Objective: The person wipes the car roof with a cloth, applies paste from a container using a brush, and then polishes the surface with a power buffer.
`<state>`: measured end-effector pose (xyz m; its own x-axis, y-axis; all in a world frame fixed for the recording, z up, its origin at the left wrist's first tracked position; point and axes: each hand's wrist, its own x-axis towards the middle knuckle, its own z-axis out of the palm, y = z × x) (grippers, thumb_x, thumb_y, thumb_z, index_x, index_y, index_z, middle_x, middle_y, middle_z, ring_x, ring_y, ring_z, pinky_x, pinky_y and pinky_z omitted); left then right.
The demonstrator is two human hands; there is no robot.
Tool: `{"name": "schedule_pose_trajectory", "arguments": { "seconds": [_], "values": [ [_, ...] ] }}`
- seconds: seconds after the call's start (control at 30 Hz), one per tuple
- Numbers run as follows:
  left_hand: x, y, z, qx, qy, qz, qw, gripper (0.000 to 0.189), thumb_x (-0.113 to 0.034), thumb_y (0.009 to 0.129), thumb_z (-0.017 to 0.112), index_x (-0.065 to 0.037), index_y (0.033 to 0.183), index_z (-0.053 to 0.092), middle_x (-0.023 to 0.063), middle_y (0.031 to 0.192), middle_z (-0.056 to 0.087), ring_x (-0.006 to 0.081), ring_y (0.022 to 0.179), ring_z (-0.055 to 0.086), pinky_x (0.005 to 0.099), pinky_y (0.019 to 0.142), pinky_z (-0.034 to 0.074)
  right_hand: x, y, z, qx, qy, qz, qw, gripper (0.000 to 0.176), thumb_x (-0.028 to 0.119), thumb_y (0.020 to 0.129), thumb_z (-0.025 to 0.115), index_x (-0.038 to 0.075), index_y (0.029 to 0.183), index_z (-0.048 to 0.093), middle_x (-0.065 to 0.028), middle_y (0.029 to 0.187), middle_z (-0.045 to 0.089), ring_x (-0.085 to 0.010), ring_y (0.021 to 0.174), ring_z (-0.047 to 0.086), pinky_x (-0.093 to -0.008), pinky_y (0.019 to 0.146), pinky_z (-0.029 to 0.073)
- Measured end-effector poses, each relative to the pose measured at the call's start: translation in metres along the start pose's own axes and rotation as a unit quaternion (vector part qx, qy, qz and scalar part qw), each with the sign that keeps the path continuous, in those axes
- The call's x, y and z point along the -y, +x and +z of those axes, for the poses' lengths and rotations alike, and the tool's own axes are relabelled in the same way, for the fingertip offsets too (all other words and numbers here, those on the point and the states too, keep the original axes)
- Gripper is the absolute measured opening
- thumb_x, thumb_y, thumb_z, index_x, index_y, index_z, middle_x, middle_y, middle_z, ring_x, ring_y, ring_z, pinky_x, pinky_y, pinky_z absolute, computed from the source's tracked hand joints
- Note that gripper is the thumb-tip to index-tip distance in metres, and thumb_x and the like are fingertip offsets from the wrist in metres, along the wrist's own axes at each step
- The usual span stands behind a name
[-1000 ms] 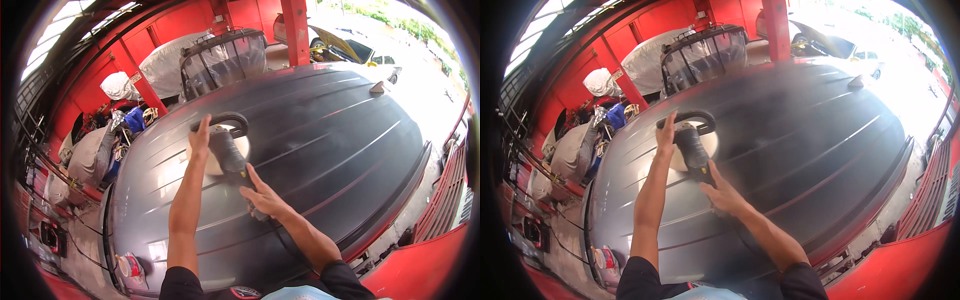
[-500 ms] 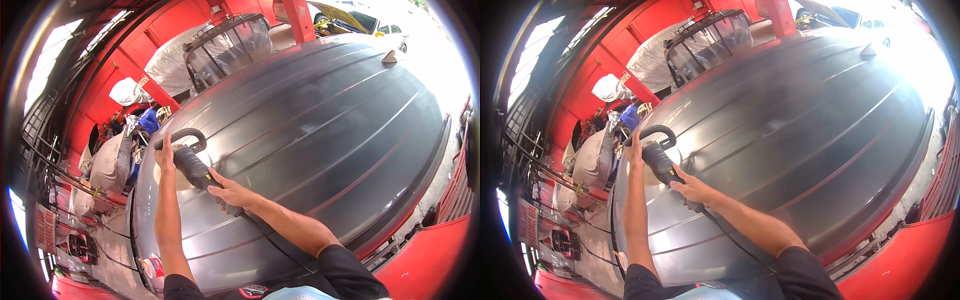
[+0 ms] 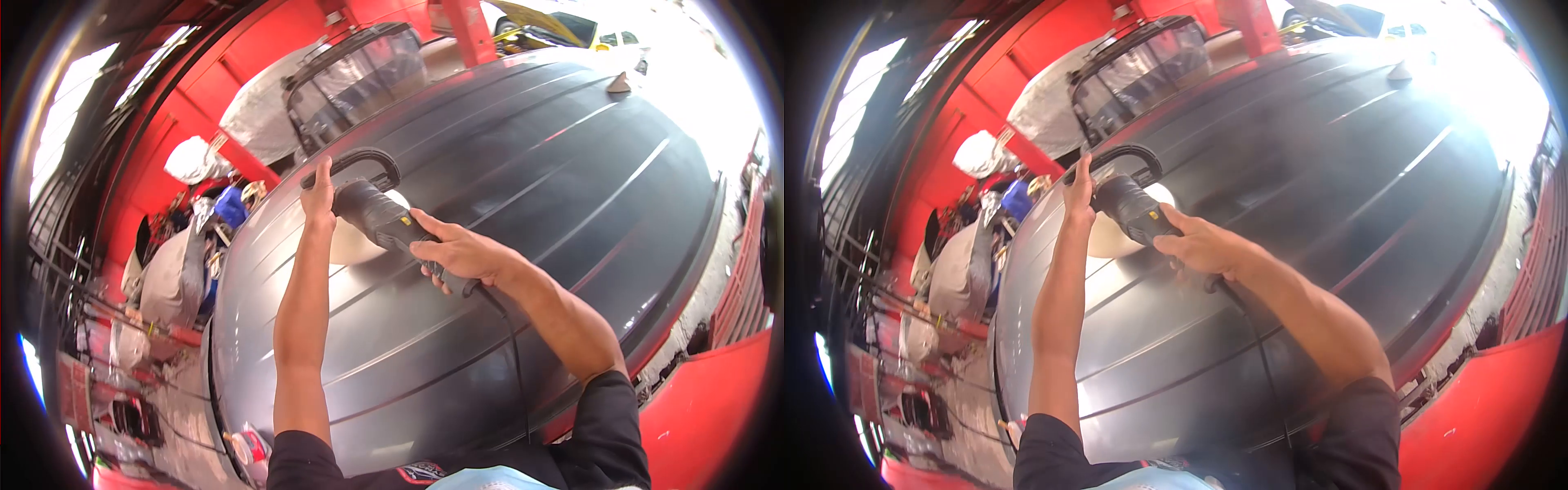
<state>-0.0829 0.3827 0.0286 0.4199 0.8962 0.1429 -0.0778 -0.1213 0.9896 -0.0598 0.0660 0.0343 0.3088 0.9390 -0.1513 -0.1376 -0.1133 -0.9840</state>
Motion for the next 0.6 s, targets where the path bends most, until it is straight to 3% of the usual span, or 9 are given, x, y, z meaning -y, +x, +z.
{"name": "schedule_pose_trajectory", "arguments": {
  "seconds": [0.13, 0.23, 0.4, 0.5, 0.6],
  "values": [
    [0.003, -0.005, 0.088, 0.062, -0.005, -0.001, 0.998, 0.054, -0.046, 0.08, 0.078, 0.002, 0.104, 0.071, 0.0067, 0.102, 0.067, 0.0177, 0.094, 0.06, 0.0339, 0.086, 0.048, 0.012, -0.037, -0.042, -0.077, 0.0, 0.039, 0.996, 0.074, 0.027, 0.099, 0.055, 0.019, 0.16, 0.013, -0.0078, 0.089, 0.056, -0.0134, 0.067, 0.056, -0.0295, 0.056, 0.05],
    [0.004, -0.018, 0.142, 0.098, 0.021, 0.012, 0.995, 0.061, -0.049, 0.079, 0.078, 0.003, 0.11, 0.071, 0.0131, 0.112, 0.069, 0.0211, 0.104, 0.063, 0.0361, 0.091, 0.048, -0.005, -0.051, -0.067, -0.133, 0.007, 0.02, 0.991, 0.073, 0.027, 0.099, 0.055, 0.019, 0.16, 0.014, -0.0071, 0.088, 0.056, -0.0133, 0.067, 0.056, -0.0297, 0.056, 0.05],
    [0.013, -0.028, 0.227, 0.17, 0.005, 0.026, 0.985, 0.064, -0.051, 0.075, 0.079, 0.002, 0.109, 0.072, 0.0131, 0.11, 0.069, 0.0211, 0.1, 0.064, 0.0355, 0.089, 0.049, -0.042, -0.06, -0.089, -0.223, 0.056, -0.014, 0.973, 0.073, 0.025, 0.099, 0.056, 0.019, 0.159, 0.017, -0.006, 0.087, 0.056, -0.0132, 0.068, 0.056, -0.0301, 0.057, 0.05],
    [0.018, -0.03, 0.272, 0.253, -0.02, -0.017, 0.967, 0.064, -0.051, 0.074, 0.08, 0.001, 0.11, 0.071, 0.0113, 0.108, 0.068, 0.0199, 0.096, 0.063, 0.0344, 0.087, 0.049, -0.072, -0.051, -0.106, -0.32, 0.0, -0.1, 0.942, 0.075, 0.026, 0.098, 0.058, 0.013, 0.159, 0.016, -0.0047, 0.089, 0.056, -0.0117, 0.075, 0.055, -0.0299, 0.064, 0.05],
    [0.022, -0.036, 0.316, 0.275, -0.007, 0.006, 0.961, 0.065, -0.051, 0.073, 0.08, 0.001, 0.11, 0.071, 0.0117, 0.109, 0.068, 0.0207, 0.095, 0.063, 0.0343, 0.086, 0.049, -0.072, -0.061, -0.127, -0.373, -0.047, -0.074, 0.924, 0.075, 0.025, 0.098, 0.059, 0.013, 0.159, 0.017, -0.0048, 0.09, 0.056, -0.0118, 0.076, 0.055, -0.0299, 0.064, 0.05]
  ]
}}
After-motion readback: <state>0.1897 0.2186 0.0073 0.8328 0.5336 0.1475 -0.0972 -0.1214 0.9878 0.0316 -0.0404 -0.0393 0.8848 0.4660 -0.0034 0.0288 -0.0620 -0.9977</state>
